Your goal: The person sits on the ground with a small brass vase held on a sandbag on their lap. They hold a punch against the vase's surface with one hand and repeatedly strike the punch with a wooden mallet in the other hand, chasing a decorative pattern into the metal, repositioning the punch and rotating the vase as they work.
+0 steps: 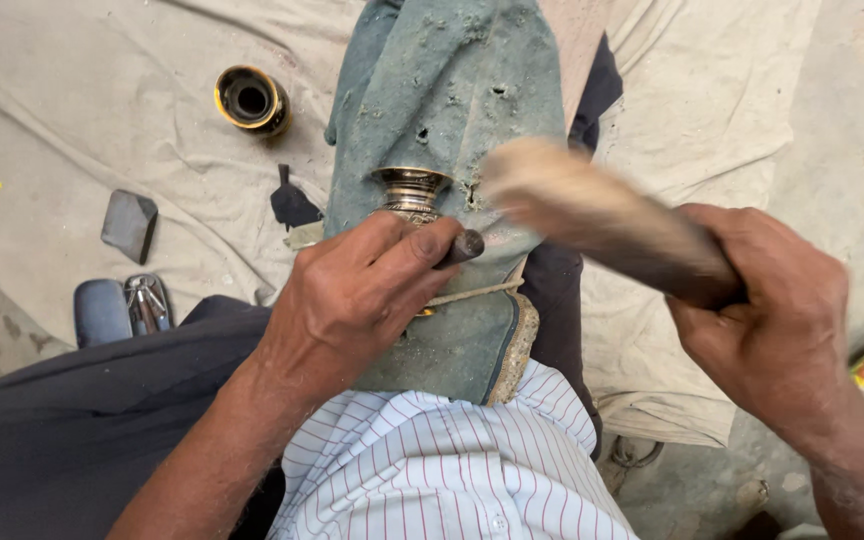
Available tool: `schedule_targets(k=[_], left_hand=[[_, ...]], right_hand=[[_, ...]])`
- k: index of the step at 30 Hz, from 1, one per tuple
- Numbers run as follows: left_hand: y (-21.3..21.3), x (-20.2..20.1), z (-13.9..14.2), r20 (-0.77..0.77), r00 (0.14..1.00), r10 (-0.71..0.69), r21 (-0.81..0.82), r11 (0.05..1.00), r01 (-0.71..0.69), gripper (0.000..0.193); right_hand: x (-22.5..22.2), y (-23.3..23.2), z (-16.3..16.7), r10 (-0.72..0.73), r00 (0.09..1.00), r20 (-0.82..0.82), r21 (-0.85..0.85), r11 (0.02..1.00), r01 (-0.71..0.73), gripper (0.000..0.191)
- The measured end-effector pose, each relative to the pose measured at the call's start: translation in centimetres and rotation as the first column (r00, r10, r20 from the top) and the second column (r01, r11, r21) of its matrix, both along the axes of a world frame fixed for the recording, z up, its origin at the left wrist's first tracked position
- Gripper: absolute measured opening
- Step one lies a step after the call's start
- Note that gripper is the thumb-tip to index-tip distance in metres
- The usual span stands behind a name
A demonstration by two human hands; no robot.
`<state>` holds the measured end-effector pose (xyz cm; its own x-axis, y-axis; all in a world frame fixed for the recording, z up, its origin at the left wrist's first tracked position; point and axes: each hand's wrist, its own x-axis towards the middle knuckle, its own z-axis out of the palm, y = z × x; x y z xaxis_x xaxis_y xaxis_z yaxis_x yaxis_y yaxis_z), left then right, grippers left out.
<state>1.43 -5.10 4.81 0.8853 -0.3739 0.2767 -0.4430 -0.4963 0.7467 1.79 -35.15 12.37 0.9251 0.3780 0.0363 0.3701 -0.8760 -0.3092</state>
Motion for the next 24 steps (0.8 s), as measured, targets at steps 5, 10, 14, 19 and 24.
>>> schedule_targets(k=[5,10,14,19,24], left_hand=[[0.3,0.1,0.3,-0.041,0.999,-0.011,-0.007,1.0,0.011,0.037],[0.6,0.4,0.2,-0.043,0.998,-0.048,-0.008,0.999,0.048,0.039],[0.6,0.6,-0.1,-0.042,0.997,-0.065,-0.03,0.998,0.064,0.037],[0.9,0.7,-0.1,-0.059,0.995,-0.077,-0.024,0.997,0.076,0.038],[0.8,0.7,0.3,0.003,0.997,-0.083,0.001,0.997,0.083,0.036]], right_hand=[[-0.4,-0.2,-0.1,-0.072,0.994,-0.081,-0.068,0.995,0.067,0.031],[-0.2,0.5,-0.1,-0.119,0.992,-0.036,0.0,0.993,0.119,0.028],[-0.1,0.8,-0.1,-0.134,0.989,-0.064,0.058,0.989,0.137,0.026],[-0.1,0.8,-0.2,-0.098,0.995,-0.02,-0.068,0.993,0.096,0.027],[-1.0,-0.6,-0.5,-0.012,0.997,0.071,-0.311,0.95,0.033,0.03]])
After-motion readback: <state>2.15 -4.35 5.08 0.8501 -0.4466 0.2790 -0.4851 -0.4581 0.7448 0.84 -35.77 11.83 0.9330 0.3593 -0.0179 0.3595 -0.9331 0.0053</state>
